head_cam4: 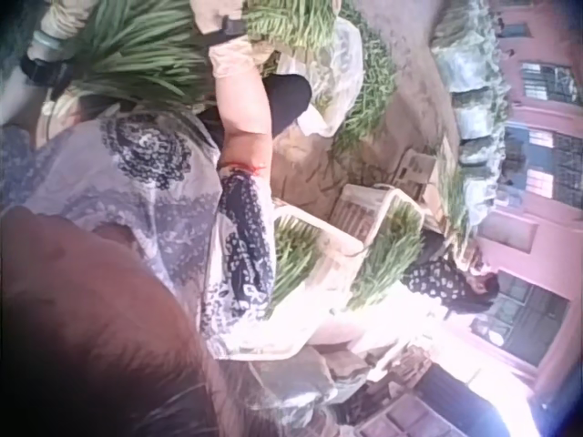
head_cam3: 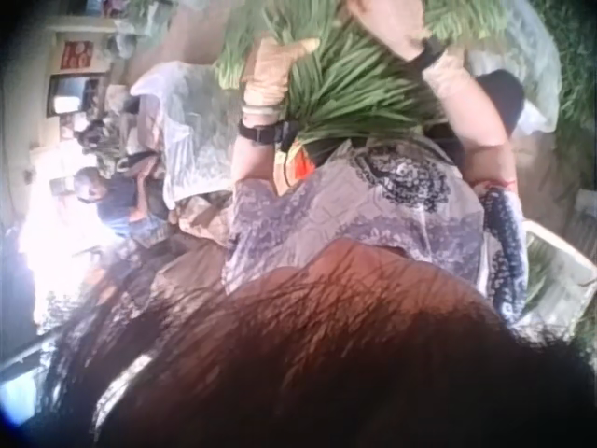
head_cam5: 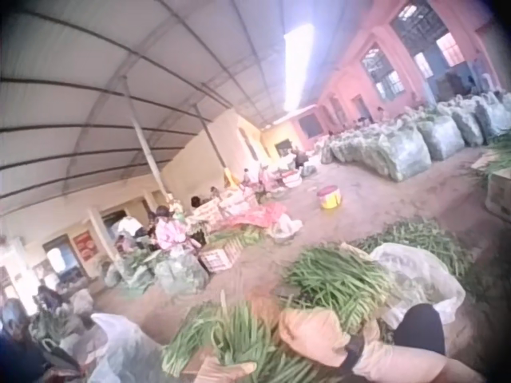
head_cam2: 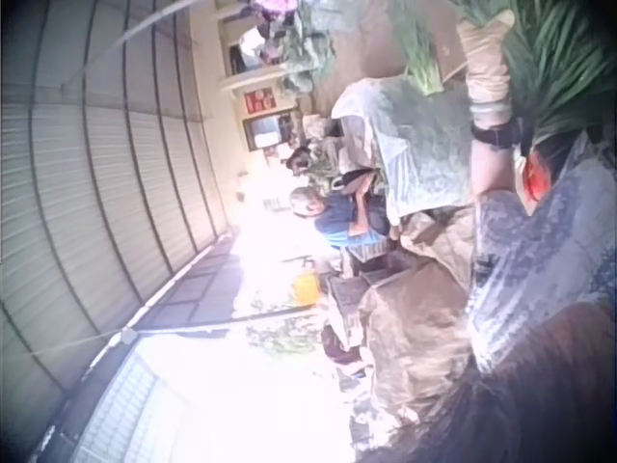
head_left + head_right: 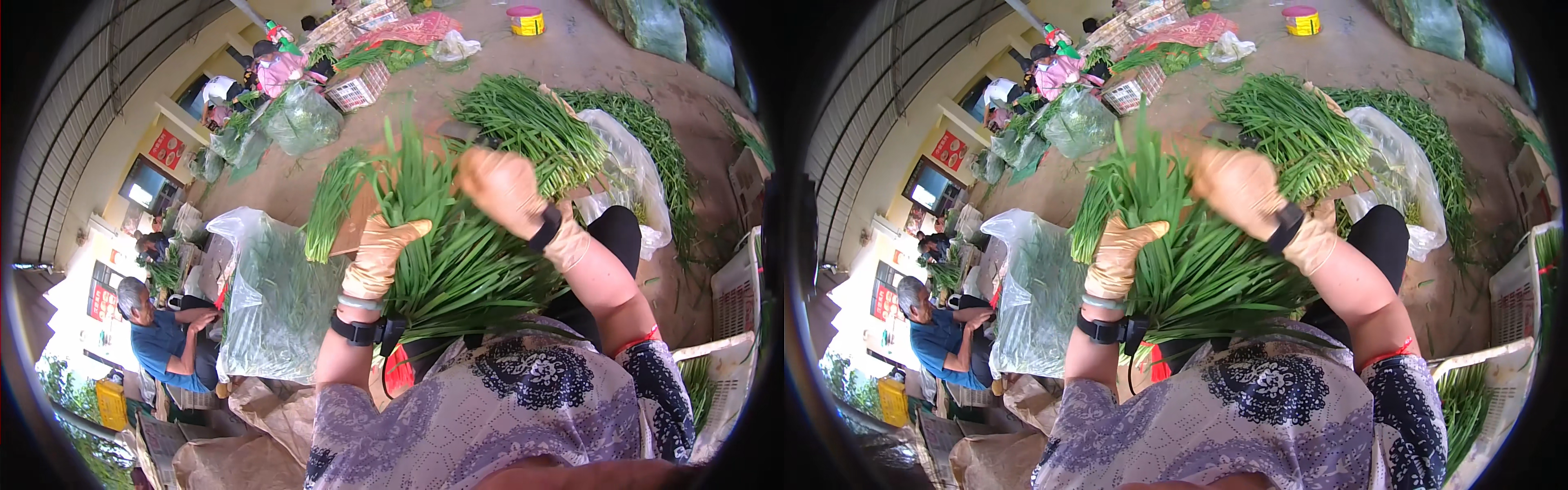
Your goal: The person gathers bundles of green chives, trims the root ends with a knife, secures them with red ties, and places the finished bundles into plastic crates.
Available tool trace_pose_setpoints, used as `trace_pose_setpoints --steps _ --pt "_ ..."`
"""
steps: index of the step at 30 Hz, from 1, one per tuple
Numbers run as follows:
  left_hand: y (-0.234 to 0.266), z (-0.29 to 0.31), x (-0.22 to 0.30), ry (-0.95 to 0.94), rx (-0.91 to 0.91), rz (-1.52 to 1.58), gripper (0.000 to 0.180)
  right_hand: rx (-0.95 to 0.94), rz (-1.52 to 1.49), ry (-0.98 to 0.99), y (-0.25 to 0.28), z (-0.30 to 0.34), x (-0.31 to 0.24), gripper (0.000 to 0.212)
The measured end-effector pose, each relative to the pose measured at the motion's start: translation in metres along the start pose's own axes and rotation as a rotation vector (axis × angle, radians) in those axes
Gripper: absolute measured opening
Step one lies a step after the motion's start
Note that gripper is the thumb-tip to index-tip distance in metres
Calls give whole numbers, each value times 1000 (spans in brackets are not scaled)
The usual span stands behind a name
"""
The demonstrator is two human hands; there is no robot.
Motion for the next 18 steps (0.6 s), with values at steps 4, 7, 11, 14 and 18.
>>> trace_pose_setpoints --steps 4,7,11,14,18 --pt "-7 -8 -17 101 -87 51 38 -94 428 -367 36 -28 92 56" --pt "-22 -15 -22 29 -102 110 33 124 -11 -89 60 -52 53 60" --pt "-26 -10 -17 -48 -97 47 44 -187 -141 211 45 -78 -30 56" --pt "-43 -9 -5 -111 -69 27 41 -228 128 300 18 -71 -35 33" --pt "-35 -1 -25 25 -66 80 36 7 366 276 8 -68 -36 17"
Point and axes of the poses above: each hand's wrist, its own z-axis away from the middle knuckle, its own y-axis out of the back of the hand, x = y × z, the point moved 4 cm from there along -z, towards the middle knuckle, and after that the axes turned 4 degrees about y, right-handed, at the moved point
